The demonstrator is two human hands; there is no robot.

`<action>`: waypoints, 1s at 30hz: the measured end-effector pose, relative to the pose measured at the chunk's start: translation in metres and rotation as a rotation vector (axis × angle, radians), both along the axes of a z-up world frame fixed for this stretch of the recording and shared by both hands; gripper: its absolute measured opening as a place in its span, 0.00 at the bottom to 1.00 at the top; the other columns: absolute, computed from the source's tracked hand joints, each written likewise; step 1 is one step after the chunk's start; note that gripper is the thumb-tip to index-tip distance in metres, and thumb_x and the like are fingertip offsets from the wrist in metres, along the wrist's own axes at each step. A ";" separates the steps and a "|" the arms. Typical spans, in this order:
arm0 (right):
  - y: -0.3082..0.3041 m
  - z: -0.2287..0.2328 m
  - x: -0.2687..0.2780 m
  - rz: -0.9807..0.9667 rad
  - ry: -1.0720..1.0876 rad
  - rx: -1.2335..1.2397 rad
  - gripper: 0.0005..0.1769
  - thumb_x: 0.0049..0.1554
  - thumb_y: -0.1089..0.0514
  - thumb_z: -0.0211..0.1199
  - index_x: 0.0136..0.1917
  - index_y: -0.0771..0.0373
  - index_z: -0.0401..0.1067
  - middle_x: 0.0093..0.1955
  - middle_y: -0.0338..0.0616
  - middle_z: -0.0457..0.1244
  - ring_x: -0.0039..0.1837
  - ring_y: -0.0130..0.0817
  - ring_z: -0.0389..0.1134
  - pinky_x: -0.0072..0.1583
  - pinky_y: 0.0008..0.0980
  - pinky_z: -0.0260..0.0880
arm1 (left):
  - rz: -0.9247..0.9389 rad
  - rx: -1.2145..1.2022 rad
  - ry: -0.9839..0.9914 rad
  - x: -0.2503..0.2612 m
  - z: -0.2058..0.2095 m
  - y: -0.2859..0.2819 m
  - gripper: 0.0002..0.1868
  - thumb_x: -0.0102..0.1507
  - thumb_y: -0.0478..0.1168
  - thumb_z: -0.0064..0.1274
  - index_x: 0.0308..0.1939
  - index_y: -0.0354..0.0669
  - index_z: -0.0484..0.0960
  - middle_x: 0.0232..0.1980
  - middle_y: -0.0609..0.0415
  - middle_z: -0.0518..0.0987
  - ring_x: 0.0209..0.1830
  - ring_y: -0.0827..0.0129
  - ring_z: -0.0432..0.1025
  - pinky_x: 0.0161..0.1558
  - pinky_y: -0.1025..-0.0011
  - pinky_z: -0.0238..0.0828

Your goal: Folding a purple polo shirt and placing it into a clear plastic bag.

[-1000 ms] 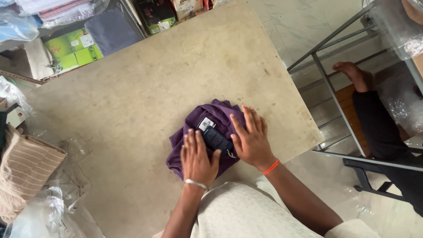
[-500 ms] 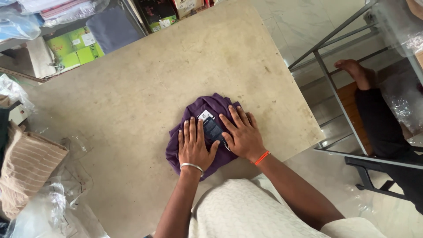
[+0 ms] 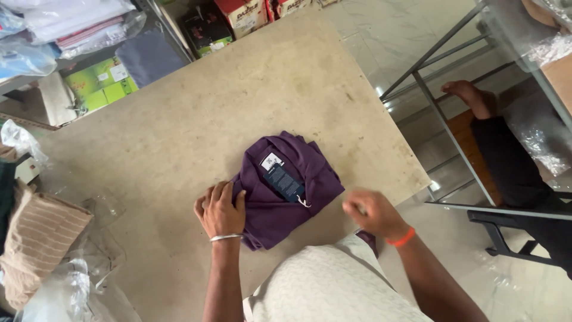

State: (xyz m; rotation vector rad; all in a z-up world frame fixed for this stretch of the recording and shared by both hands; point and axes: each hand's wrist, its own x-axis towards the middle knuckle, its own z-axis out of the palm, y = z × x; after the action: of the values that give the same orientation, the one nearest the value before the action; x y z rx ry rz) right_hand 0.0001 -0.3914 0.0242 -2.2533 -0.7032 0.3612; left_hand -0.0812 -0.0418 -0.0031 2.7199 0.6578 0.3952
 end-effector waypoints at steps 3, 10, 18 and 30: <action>-0.036 -0.019 -0.031 0.083 0.298 -0.328 0.18 0.59 0.48 0.64 0.40 0.66 0.75 0.39 0.50 0.67 0.43 0.43 0.69 0.48 0.38 0.69 | -0.033 -0.071 0.008 0.005 0.006 0.002 0.14 0.65 0.49 0.56 0.48 0.48 0.87 0.54 0.56 0.85 0.57 0.63 0.76 0.66 0.54 0.57; -0.052 -0.125 -0.078 -0.037 0.598 -0.277 0.27 0.57 0.49 0.63 0.67 0.62 0.69 0.64 0.51 0.68 0.65 0.43 0.69 0.64 0.38 0.68 | 0.142 -0.563 0.098 0.030 0.013 0.012 0.13 0.69 0.49 0.52 0.55 0.52 0.82 0.49 0.52 0.84 0.47 0.56 0.78 0.51 0.60 0.72; -0.040 -0.209 -0.085 -0.039 0.860 0.039 0.42 0.54 0.56 0.71 0.76 0.63 0.56 0.76 0.49 0.59 0.76 0.42 0.59 0.73 0.39 0.59 | -0.117 -0.149 -0.221 0.021 0.040 0.002 0.16 0.64 0.39 0.56 0.55 0.39 0.82 0.56 0.46 0.82 0.53 0.49 0.77 0.56 0.55 0.68; -0.122 -0.339 -0.115 -0.327 0.834 -0.144 0.28 0.64 0.44 0.52 0.71 0.61 0.68 0.70 0.46 0.64 0.69 0.34 0.63 0.68 0.36 0.63 | -0.130 -0.325 -0.286 -0.034 0.013 -0.011 0.17 0.62 0.33 0.58 0.54 0.33 0.80 0.57 0.42 0.81 0.56 0.48 0.76 0.59 0.56 0.71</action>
State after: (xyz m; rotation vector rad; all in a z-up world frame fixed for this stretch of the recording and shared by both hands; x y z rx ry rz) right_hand -0.1147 -0.5132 -0.3144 -2.0238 0.1278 1.1137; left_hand -0.1154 -0.0524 0.0098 2.3245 0.4221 0.5762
